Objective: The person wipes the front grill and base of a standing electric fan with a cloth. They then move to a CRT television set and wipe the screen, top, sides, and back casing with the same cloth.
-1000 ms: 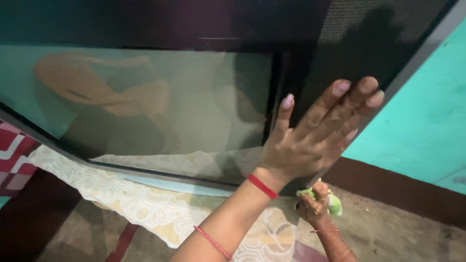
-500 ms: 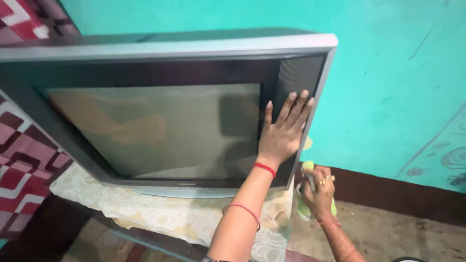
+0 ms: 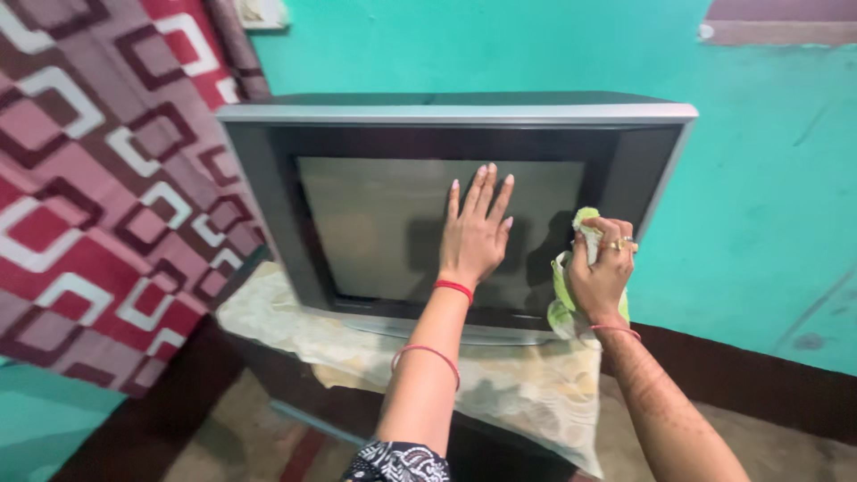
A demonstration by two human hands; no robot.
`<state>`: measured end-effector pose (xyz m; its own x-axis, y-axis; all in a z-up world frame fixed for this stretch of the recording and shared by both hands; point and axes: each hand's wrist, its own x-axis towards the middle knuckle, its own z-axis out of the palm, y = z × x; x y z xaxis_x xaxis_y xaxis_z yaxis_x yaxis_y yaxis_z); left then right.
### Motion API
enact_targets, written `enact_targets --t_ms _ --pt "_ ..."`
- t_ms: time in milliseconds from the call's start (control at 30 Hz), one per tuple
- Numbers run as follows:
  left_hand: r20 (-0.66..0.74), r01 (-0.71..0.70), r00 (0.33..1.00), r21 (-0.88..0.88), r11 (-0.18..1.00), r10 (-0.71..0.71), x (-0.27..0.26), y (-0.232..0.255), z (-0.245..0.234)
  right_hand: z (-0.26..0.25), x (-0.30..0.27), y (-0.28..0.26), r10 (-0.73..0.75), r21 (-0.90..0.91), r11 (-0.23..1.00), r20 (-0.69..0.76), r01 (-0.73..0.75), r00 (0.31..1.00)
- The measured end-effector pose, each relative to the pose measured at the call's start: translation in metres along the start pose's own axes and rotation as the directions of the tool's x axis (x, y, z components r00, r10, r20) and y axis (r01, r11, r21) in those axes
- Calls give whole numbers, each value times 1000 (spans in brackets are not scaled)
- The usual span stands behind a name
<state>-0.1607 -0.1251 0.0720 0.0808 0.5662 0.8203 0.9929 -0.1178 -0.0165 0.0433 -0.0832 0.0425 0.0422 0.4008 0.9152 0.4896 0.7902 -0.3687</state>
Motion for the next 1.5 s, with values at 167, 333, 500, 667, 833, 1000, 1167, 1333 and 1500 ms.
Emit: enact_targets --t_ms 167,333,500,667,833,1000,1167,1333,1500 --pt "105 72 991 94 993 -81 -13 -17 -18 19 9 -52 -24 -53 998 63 28 998" --pt "77 186 978 73 980 -191 -31 -26 -22 33 21 -89 -59 -21 998 133 62 989" --pt "85 366 924 80 927 -372 -37 -38 -28 42 20 -117 -150 114 984 126 135 981" --pt "66 360 930 46 932 -362 -53 -61 -45 53 8 -142 -65 114 993 199 43 978" --pt "62 352 933 57 934 -355 -68 -112 -70 86 2 -176 -77 47 996 163 70 984" --pt "90 327 933 197 924 -349 -83 -175 -104 135 -16 -226 -32 65 998 132 24 991" --pt "129 313 931 194 930 -340 -92 -224 -118 175 -29 -266 -21 74 997 136 11 990" --pt "95 324 938 104 941 -333 -97 -261 -115 200 -24 -283 -2 95 995 152 -12 988" --pt "84 362 927 69 930 -367 -99 -282 -106 228 -15 -277 -64 85 995 136 53 989"
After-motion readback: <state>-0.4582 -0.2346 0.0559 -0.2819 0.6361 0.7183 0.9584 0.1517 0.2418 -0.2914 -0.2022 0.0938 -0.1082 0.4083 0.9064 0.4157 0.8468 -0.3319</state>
